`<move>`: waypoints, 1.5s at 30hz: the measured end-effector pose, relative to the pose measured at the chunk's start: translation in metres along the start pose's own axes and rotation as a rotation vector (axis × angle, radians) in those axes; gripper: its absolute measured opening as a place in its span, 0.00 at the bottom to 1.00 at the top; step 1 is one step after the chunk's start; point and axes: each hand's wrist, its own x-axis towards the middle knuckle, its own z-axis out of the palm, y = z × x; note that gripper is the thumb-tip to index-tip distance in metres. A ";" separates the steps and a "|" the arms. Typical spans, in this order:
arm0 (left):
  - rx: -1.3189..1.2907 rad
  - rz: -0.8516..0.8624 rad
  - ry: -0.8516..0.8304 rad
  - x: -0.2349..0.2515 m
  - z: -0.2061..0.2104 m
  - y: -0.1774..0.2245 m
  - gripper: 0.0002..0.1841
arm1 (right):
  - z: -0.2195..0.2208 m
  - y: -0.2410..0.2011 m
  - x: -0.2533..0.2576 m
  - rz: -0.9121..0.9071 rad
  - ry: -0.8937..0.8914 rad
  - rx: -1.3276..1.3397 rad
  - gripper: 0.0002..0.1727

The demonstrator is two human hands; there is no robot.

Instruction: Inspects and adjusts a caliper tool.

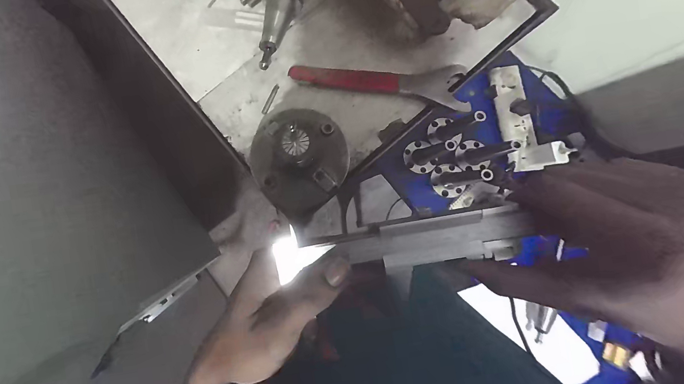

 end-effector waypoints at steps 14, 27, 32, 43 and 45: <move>-0.212 0.026 -0.088 -0.006 -0.001 0.003 0.14 | -0.006 -0.005 0.000 0.012 -0.043 0.096 0.38; -0.199 0.032 -0.087 -0.007 -0.002 0.004 0.13 | -0.007 -0.006 0.002 -0.003 -0.033 0.102 0.37; -0.164 0.037 -0.072 -0.007 -0.003 0.004 0.12 | -0.008 -0.006 0.002 -0.006 -0.040 0.089 0.37; -0.128 0.065 -0.081 -0.008 -0.005 0.004 0.12 | -0.010 -0.006 0.001 -0.012 -0.050 0.067 0.38; -0.158 0.041 -0.086 -0.009 -0.006 0.003 0.13 | -0.010 -0.006 0.001 -0.017 -0.054 0.073 0.37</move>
